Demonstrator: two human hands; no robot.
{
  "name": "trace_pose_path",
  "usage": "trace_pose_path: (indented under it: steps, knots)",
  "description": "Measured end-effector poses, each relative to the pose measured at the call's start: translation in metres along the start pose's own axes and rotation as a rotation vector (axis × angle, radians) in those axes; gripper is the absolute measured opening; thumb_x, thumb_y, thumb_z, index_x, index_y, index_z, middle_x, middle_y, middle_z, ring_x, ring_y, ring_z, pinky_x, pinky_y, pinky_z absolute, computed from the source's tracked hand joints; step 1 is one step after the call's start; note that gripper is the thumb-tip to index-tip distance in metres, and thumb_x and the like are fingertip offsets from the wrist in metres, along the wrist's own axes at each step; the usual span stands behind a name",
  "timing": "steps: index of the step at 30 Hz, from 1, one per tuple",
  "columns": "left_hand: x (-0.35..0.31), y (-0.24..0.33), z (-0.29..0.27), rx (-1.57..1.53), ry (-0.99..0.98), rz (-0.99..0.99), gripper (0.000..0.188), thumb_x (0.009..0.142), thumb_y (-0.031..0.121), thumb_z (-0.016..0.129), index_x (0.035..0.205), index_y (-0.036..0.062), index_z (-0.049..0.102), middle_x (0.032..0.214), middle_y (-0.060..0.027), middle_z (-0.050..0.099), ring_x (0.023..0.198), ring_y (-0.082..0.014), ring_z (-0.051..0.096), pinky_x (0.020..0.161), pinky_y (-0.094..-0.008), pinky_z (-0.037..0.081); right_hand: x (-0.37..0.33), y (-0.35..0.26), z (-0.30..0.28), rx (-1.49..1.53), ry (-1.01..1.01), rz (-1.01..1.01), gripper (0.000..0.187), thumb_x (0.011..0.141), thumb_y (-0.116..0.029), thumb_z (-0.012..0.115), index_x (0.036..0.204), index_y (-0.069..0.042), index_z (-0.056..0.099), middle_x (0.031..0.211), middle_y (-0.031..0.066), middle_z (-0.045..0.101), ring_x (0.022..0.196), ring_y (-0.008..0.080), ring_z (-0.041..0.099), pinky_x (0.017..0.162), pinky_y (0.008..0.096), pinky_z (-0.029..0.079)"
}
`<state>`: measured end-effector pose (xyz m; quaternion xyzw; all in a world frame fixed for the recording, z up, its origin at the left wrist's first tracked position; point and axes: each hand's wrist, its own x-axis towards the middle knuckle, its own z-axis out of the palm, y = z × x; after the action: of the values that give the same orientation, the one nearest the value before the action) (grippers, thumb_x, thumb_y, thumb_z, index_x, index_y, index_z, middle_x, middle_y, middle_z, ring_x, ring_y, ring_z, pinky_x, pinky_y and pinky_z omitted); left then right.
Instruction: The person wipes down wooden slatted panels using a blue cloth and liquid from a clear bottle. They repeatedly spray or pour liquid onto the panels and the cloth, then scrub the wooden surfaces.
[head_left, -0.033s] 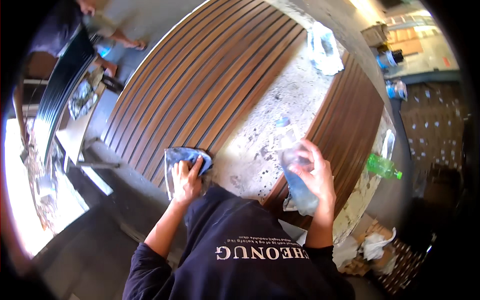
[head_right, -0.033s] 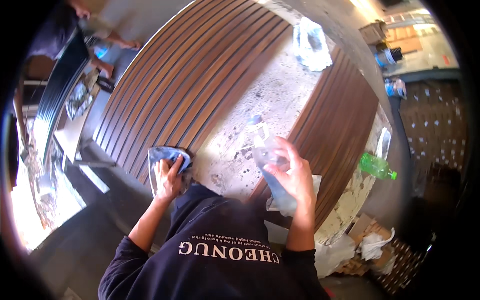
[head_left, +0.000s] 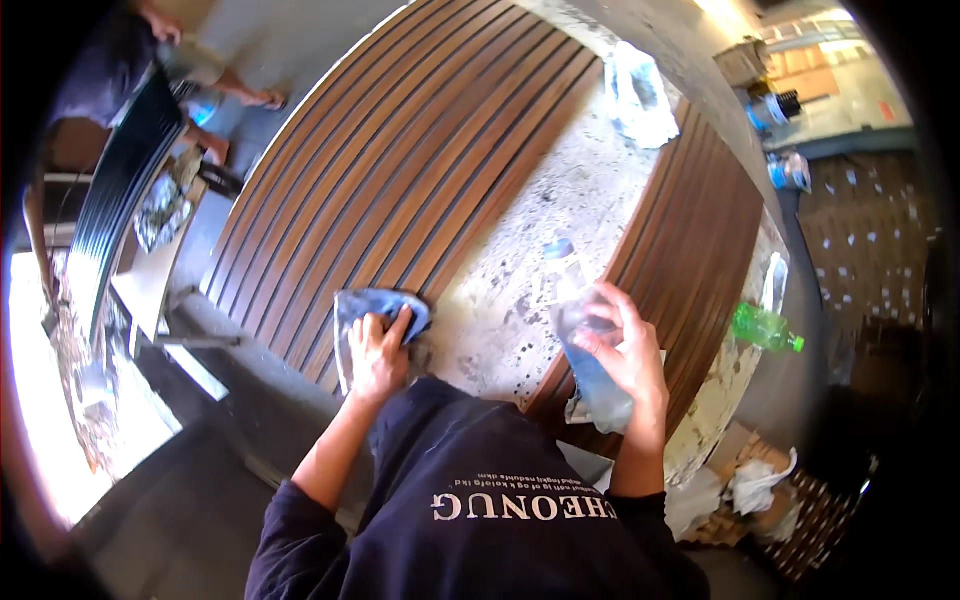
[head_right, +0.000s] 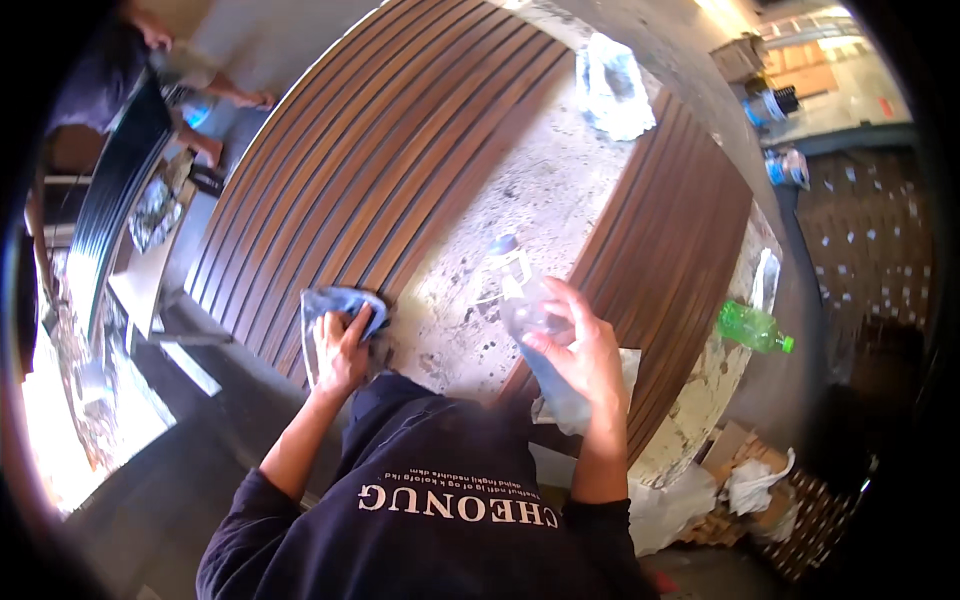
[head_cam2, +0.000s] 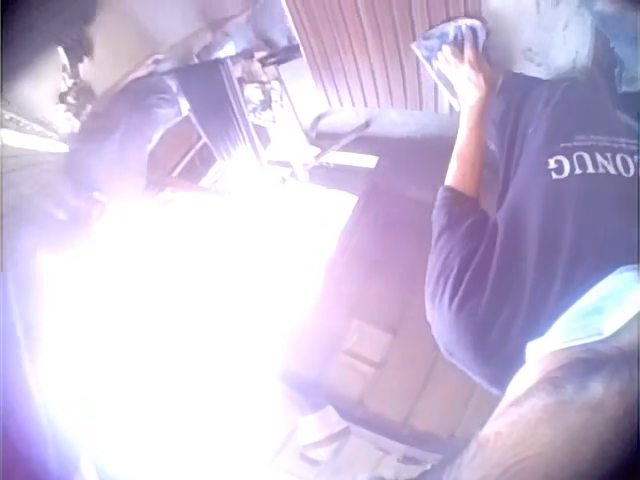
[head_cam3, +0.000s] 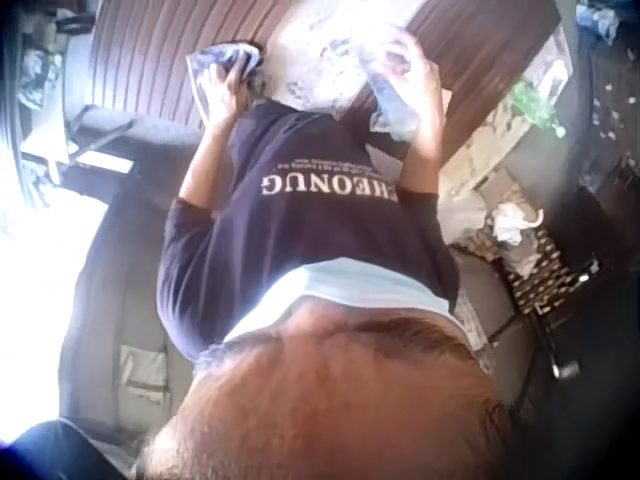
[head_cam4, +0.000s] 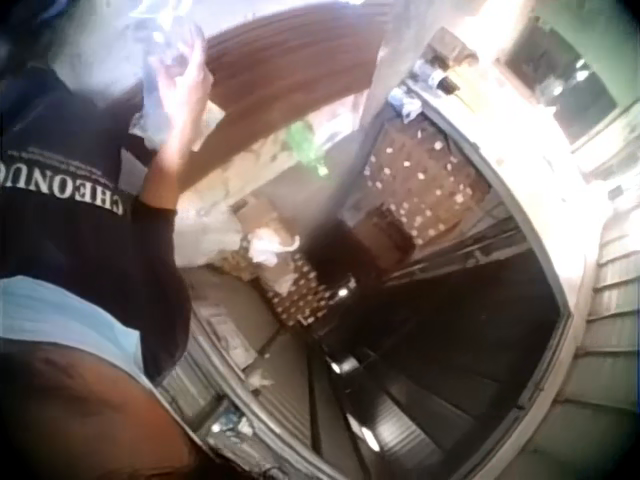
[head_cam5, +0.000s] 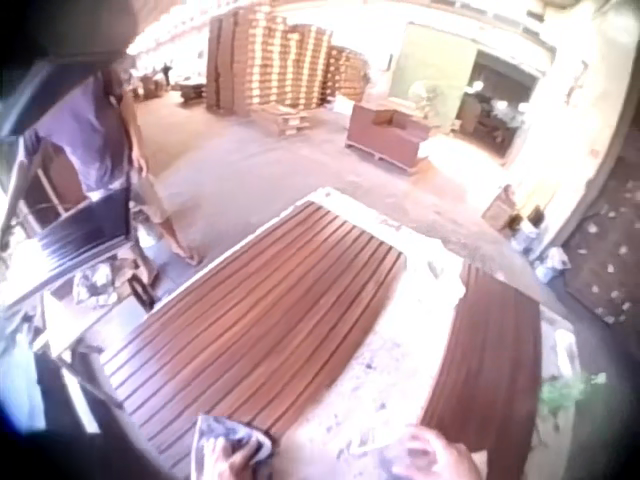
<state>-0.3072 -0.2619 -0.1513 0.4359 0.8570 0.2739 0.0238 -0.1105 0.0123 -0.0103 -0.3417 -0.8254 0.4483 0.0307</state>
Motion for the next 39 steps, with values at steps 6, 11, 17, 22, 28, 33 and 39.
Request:
trace_pose_path:
  steps: [6, 11, 17, 22, 28, 33, 39]
  knots:
    - [0.164, 0.059, 0.044, 0.058, -0.015, 0.095, 0.05, 0.075, 0.01, 0.062, 0.125, 0.0087, 0.059, 0.145, -0.0175, 0.039, 0.136, -0.0369, 0.032, 0.108, -0.0592, 0.022, 0.007, 0.001, 0.002, 0.097, -0.001, 0.125, 0.072, 0.076, -0.032, 0.079, 0.137, -0.015, 0.044, 0.12, 0.0168, 0.064, 0.107, 0.0234, 0.065, 0.079, 0.0334, 0.054]
    - [0.094, 0.04, 0.015, 0.07, -0.304, 0.098, 0.066, 0.074, 0.015, 0.066, 0.136, 0.0029, 0.047, 0.152, -0.0171, 0.031, 0.142, -0.0335, 0.027, 0.111, -0.0625, 0.011, 0.022, 0.005, -0.006, 0.016, 0.096, 0.008, 0.07, 0.077, -0.033, 0.078, 0.137, -0.016, 0.044, 0.115, 0.0121, 0.066, 0.107, 0.0284, 0.065, 0.083, 0.0362, 0.053]
    - [0.085, 0.023, 0.007, 0.186, -0.367, 0.062, 0.069, 0.077, 0.015, 0.062, 0.141, 0.0008, 0.041, 0.154, -0.0186, 0.025, 0.144, -0.0351, 0.022, 0.112, -0.062, 0.007, 0.037, 0.017, 0.0, -0.086, 0.111, -0.1, 0.069, 0.078, -0.034, 0.077, 0.136, -0.016, 0.045, 0.117, 0.0121, 0.065, 0.107, 0.0297, 0.064, 0.085, 0.0383, 0.053]
    - [0.237, 0.051, 0.06, 0.142, -0.181, 0.123, 0.058, 0.086, 0.018, 0.056, 0.14, 0.0025, 0.042, 0.154, -0.0138, 0.028, 0.143, -0.0329, 0.023, 0.111, -0.0619, 0.011, 0.053, 0.012, 0.003, -0.076, 0.071, -0.102, 0.07, 0.078, -0.034, 0.076, 0.137, -0.017, 0.044, 0.121, 0.013, 0.063, 0.108, 0.0298, 0.064, 0.086, 0.0384, 0.052]
    - [0.24, 0.047, 0.062, 0.112, -0.259, 0.202, 0.063, 0.083, 0.025, 0.059, 0.14, 0.0041, 0.043, 0.155, -0.0134, 0.026, 0.144, -0.0317, 0.022, 0.112, -0.0621, 0.012, 0.076, 0.014, -0.015, -0.029, 0.079, 0.007, 0.071, 0.079, -0.037, 0.075, 0.137, -0.017, 0.042, 0.124, 0.0135, 0.062, 0.111, 0.0301, 0.062, 0.088, 0.0394, 0.053]
    - [0.18, 0.017, 0.033, 0.113, -0.301, 0.206, 0.068, 0.074, 0.017, 0.065, 0.139, 0.0054, 0.046, 0.153, -0.0163, 0.029, 0.143, -0.0364, 0.022, 0.112, -0.0641, 0.005, 0.113, 0.028, -0.03, -0.106, 0.134, -0.064, 0.069, 0.08, -0.037, 0.074, 0.138, -0.019, 0.041, 0.122, 0.0149, 0.062, 0.108, 0.0328, 0.063, 0.089, 0.0417, 0.053]
    - [0.295, 0.043, 0.065, 0.112, -0.275, 0.255, 0.064, 0.08, 0.022, 0.06, 0.14, 0.0078, 0.044, 0.153, -0.0158, 0.029, 0.143, -0.0359, 0.022, 0.113, -0.0618, 0.007, 0.198, 0.021, -0.046, -0.344, 0.036, -0.016, 0.063, 0.082, -0.04, 0.069, 0.137, -0.024, 0.044, 0.113, 0.0149, 0.067, 0.096, 0.0323, 0.067, 0.084, 0.042, 0.053]
